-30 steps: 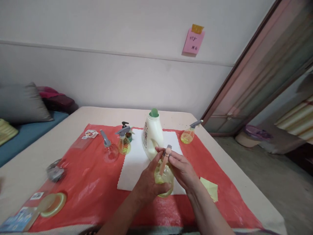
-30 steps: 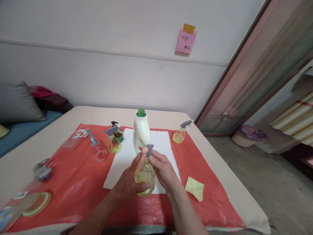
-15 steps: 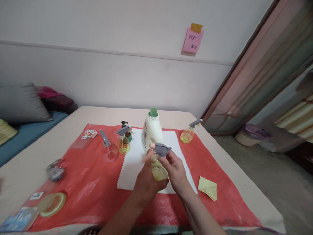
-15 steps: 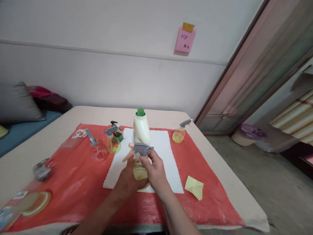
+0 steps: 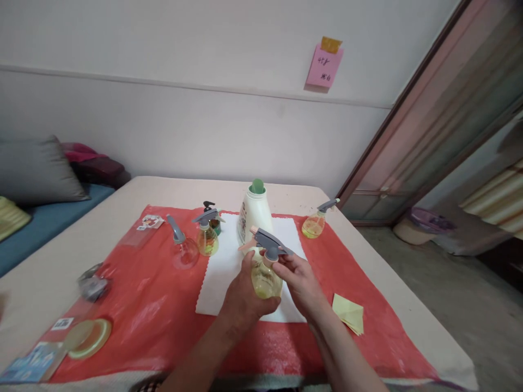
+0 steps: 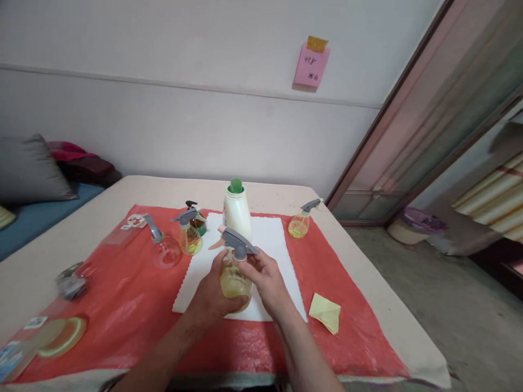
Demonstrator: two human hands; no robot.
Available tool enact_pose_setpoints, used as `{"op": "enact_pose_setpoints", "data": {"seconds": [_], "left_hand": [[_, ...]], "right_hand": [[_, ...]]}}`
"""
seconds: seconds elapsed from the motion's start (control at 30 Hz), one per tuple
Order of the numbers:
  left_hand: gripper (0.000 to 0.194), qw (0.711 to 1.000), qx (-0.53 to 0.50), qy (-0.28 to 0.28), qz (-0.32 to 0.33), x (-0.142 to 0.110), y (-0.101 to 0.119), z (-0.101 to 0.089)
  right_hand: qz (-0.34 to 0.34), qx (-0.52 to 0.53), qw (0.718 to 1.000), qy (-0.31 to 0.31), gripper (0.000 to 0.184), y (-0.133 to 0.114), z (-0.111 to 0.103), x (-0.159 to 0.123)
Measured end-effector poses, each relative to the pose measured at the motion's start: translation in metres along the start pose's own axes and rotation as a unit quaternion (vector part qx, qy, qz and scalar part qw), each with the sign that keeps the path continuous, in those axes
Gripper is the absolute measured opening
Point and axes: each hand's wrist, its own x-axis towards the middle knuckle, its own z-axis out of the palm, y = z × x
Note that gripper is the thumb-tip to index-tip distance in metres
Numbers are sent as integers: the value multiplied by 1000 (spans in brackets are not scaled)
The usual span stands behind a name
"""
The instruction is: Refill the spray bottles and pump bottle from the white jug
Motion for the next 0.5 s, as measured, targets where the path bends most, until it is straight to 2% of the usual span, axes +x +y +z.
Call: {"op": "enact_pose_setpoints", "data": {"seconds": [0.1,0.2,0.33,0.5], "left_hand": [[99,995,-55,-71,48,-2,3,-5],[95,989,-89,-101,62,-4,2,-5],[98,995,-69,-64,38,-4,1,-1],[101,1000,16,11,-14,0,-3,9]], "right_hand": [[41,60,994,-84,35,-8,-14,-2],[55,107,988,-101,36,-3,-18,-4],[44,88,993,-57,36,7,-9,-3],[7,-31,997,68,44,14,10,-4]]}}
